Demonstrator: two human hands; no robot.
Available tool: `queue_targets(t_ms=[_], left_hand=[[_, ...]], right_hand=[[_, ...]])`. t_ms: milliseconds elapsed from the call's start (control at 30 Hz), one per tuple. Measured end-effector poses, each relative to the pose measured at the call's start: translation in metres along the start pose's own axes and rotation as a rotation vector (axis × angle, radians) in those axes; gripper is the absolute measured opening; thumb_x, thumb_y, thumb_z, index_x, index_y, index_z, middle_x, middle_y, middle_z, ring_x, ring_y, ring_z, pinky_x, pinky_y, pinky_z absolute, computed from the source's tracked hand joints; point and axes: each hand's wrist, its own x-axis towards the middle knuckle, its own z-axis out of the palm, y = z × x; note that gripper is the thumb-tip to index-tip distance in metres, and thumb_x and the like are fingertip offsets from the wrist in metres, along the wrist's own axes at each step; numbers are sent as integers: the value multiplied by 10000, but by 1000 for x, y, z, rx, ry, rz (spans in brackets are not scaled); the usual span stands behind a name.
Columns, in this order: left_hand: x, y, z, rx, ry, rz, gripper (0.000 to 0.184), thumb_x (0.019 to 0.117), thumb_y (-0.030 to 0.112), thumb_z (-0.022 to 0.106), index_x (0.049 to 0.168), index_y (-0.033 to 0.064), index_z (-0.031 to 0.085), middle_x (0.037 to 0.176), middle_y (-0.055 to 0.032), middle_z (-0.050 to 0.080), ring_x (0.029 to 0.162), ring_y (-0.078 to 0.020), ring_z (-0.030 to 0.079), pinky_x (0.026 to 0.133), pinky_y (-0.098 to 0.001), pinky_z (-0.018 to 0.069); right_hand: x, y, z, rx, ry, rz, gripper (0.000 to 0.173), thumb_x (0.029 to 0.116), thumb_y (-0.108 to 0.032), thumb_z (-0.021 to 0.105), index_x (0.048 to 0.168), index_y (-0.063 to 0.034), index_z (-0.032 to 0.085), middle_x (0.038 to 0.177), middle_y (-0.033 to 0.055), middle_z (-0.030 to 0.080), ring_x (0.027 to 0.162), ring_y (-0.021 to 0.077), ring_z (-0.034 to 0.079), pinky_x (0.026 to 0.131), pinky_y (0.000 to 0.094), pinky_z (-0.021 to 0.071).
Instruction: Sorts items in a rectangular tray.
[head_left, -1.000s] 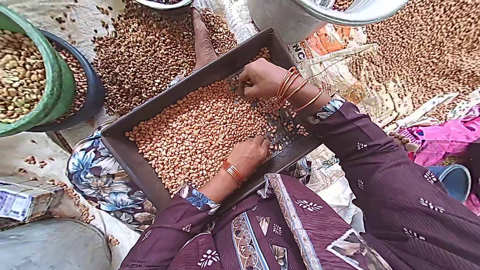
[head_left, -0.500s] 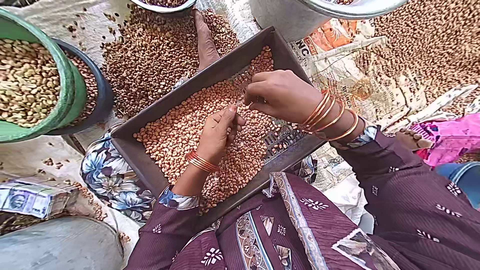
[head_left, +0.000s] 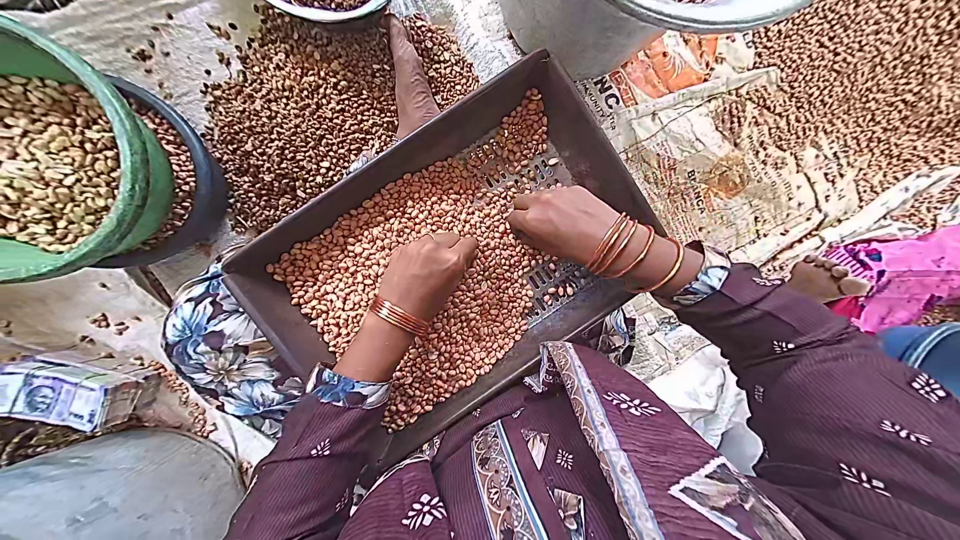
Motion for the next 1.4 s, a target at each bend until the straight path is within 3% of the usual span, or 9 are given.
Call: queue_targets(t_ms=[100, 200, 300, 433, 533, 800, 1033, 1233, 1400], left_hand=[[0, -3, -8, -206, 50, -74, 196, 1027, 158, 605, 1101, 55, 754, 920, -120, 755, 764, -270, 731, 692, -439, 586], [-7, -12, -18, -762, 183, -213, 183, 997, 178, 542, 1029, 90, 699, 705, 62, 591, 554, 12, 489, 524, -156, 409], [-21, -18, -27, -1235, 211, -265, 257, 994, 202, 385, 901, 187, 624, 652, 150, 551, 487, 58, 420, 441, -109, 327], [-39, -16, -25, -763, 229, -233, 245, 1049, 191, 555, 947, 64, 739, 782, 62, 674, 620, 48, 544, 589, -117, 452], [-43, -15, -15, -377, 143, -97, 232, 1029, 172, 604, 1141, 59, 772, 995, -91, 774, 867, -160, 741, 829, -315, 592], [-34, -10, -9, -187, 74, -46, 202, 1030, 165, 594, 1096, 45, 742, 1000, -133, 758, 849, -295, 752, 718, -465, 601], [-42, -15, -21, -1087, 291, -305, 228, 1064, 214, 397, 940, 166, 582, 679, 140, 547, 513, 49, 455, 462, -120, 379], [-52, -10, -14, -358, 131, -54, 208, 1018, 166, 622, 1096, 37, 765, 980, -99, 770, 864, -177, 746, 815, -327, 602], [-57, -6, -6, -96, 66, -6, 244, 1032, 197, 595, 1138, 35, 744, 907, -147, 735, 738, -307, 727, 614, -441, 580]], right_hand=[[0, 1, 3, -3, -29, 3, 88, 968, -8, 576, 933, 12, 654, 958, 191, 655, 849, 378, 691, 631, 512, 538], [1, 8, 2, 104, -56, -21, 121, 961, -91, 581, 940, 5, 652, 928, 181, 653, 840, 367, 679, 688, 517, 524], [1, 6, -2, 332, 27, -127, 74, 906, -75, 619, 941, -30, 666, 884, 120, 669, 824, 284, 674, 721, 463, 527], [3, -16, 8, 536, 72, -247, 98, 901, -91, 660, 958, -32, 714, 920, 101, 673, 841, 221, 658, 761, 396, 539], [2, -32, 20, 500, 79, -218, 108, 909, -106, 706, 978, -25, 724, 940, 129, 667, 857, 266, 669, 750, 425, 542], [1, -43, 35, 408, 139, -229, 101, 900, -105, 684, 917, -5, 692, 873, 148, 640, 781, 298, 664, 651, 437, 537], [13, -38, -5, 785, 16, 45, 164, 947, -151, 525, 958, -132, 688, 785, -27, 642, 656, 67, 593, 616, 297, 494], [28, -44, 16, 534, 201, -145, 148, 932, -115, 691, 1050, -49, 750, 954, 150, 659, 847, 287, 666, 757, 448, 549], [32, -44, 21, 546, 174, -122, 127, 935, -140, 707, 1009, -43, 740, 957, 139, 665, 870, 276, 670, 772, 439, 550]])
